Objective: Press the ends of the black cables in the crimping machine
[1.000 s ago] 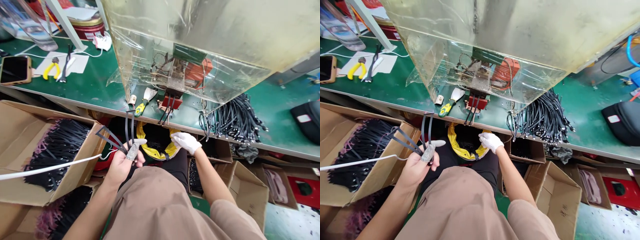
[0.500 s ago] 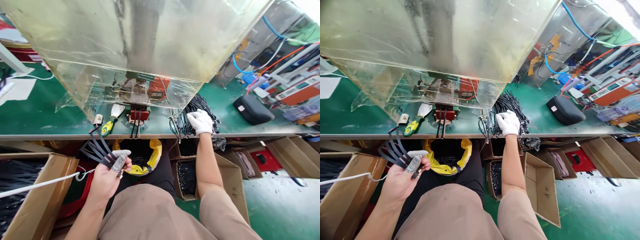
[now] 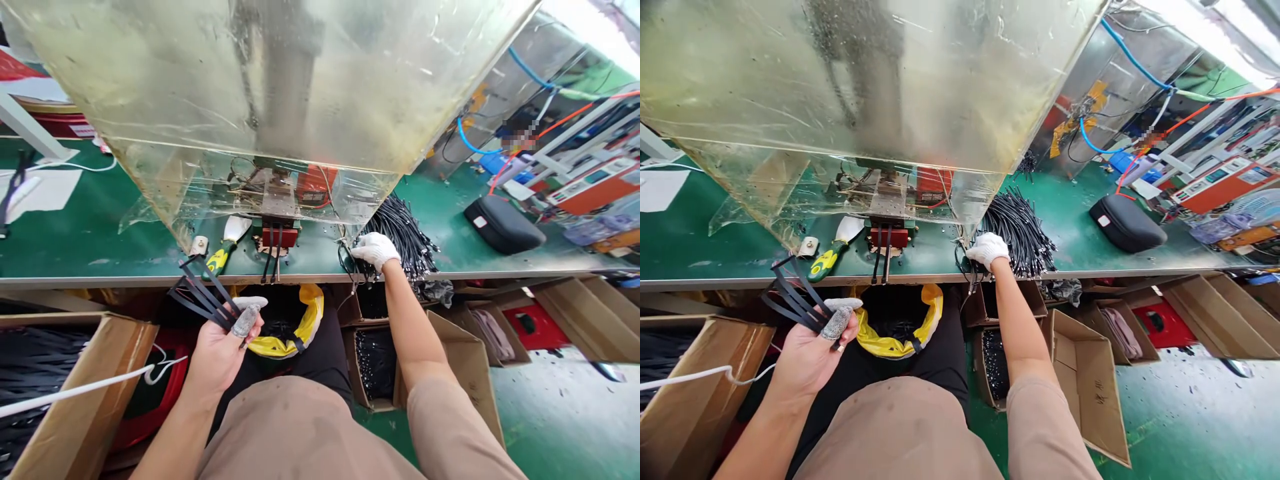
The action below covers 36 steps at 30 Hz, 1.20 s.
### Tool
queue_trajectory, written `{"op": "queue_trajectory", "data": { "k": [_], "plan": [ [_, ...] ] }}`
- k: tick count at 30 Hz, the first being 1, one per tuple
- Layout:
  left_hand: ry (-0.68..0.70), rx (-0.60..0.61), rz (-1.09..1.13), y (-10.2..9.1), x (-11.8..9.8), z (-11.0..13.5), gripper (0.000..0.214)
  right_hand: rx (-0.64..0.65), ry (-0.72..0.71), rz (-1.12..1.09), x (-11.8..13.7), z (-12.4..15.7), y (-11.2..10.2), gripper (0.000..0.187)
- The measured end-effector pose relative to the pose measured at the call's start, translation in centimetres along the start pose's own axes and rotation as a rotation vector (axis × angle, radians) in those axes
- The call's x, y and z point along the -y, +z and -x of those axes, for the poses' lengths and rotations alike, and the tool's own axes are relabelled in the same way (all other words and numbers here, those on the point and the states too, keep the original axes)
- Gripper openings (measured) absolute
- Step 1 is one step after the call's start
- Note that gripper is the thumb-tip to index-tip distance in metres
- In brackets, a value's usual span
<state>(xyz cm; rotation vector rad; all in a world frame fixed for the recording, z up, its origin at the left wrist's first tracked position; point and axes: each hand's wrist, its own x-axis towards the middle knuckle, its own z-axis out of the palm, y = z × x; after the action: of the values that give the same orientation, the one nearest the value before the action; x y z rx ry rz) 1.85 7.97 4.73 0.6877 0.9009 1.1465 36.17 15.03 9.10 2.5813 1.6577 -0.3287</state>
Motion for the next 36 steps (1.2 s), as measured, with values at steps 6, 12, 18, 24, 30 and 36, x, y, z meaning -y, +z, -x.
{"op": "queue_trajectory", "data": {
  "k": [6,12,18,24,30,36],
  "plan": [
    [0.124,-0.036,-0.201,0.8,-0.7,-2.0,0.051,-0.315,-0.020,-1.061,-1.0,1.5,-1.6,0.036],
    [0.223,-0.133,-0.498,2.9,-0.4,-8.0,0.026,-0.278,-0.172,-1.861,-2.2,3.2,-2.4,0.057],
    [0.094,0.104,-0.656,3.9,0.8,-9.5,0.024,-0.081,-0.183,-2.069,-4.1,5.3,0.3,0.055],
    [0.147,0.232,-0.619,3.8,1.2,-7.0,0.059,-0.036,-0.222,-1.911,-3.2,7.0,1.5,0.033],
    [0.166,0.273,-0.554,3.4,1.4,-7.7,0.057,-0.019,-0.327,-1.778,-1.2,9.6,0.7,0.032],
    [0.133,0.276,-0.519,2.4,1.3,-7.7,0.060,0.102,-0.312,-1.823,0.7,11.5,0.9,0.037]
  ]
}}
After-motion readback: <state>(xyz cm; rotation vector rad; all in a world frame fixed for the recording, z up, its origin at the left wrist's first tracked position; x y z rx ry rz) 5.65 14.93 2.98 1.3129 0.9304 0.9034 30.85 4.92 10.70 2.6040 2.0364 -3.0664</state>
